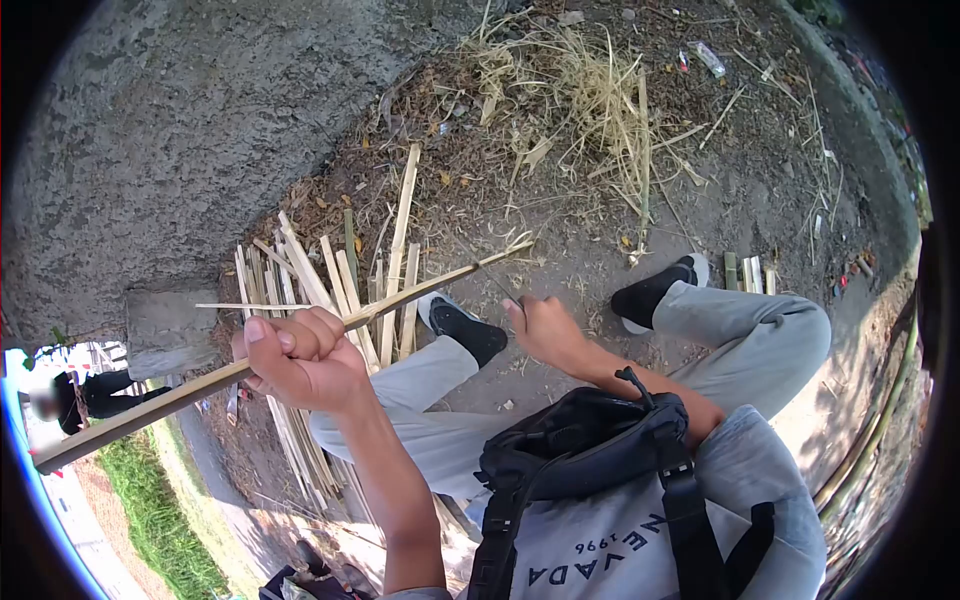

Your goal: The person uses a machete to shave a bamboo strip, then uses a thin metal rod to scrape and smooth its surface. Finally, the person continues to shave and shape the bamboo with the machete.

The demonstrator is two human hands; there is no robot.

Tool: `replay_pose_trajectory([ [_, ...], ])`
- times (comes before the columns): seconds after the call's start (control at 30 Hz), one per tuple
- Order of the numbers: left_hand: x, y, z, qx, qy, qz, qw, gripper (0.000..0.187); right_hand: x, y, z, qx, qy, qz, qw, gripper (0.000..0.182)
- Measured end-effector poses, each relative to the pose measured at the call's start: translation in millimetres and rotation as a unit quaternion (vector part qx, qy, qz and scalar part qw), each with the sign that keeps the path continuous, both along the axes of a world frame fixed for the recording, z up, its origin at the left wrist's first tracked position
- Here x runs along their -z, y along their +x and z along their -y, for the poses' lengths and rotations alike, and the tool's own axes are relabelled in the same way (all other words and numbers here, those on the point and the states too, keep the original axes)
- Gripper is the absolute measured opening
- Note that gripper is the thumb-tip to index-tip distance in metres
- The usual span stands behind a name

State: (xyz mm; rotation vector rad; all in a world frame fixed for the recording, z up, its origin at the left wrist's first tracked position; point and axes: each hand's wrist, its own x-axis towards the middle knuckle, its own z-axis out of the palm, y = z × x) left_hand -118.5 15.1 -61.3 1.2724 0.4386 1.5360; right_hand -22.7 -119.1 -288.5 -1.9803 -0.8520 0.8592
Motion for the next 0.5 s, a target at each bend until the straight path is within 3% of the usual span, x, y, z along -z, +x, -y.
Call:
replay_pose_trajectory([
  [0.07, -2, 6, 1, 0.002, 0.002, -0.004, 1.000, 0.033, -28, -13, 8, -0.029, 0.052, -0.004, 0.998, 0.049],
  [0.1, -3, 7, 2, 0.004, 0.004, -0.005, 1.000, 0.033, -16, -14, 6, -0.004, 0.024, 0.004, 1.000, 0.048],
  [0.23, -7, 12, 4, 0.014, 0.000, -0.001, 1.000, 0.033, 111, 13, 12, 0.036, -0.103, 0.056, 0.992, 0.050],
  [0.37, -2, 17, 13, 0.010, 0.007, 0.004, 1.000, 0.031, 69, 13, 3, 0.012, -0.056, 0.025, 0.998, 0.049],
  [0.5, -5, 29, 12, 0.027, 0.003, 0.011, 1.000, 0.032, -26, -4, 6, -0.006, 0.049, 0.006, 0.999, 0.047],
])
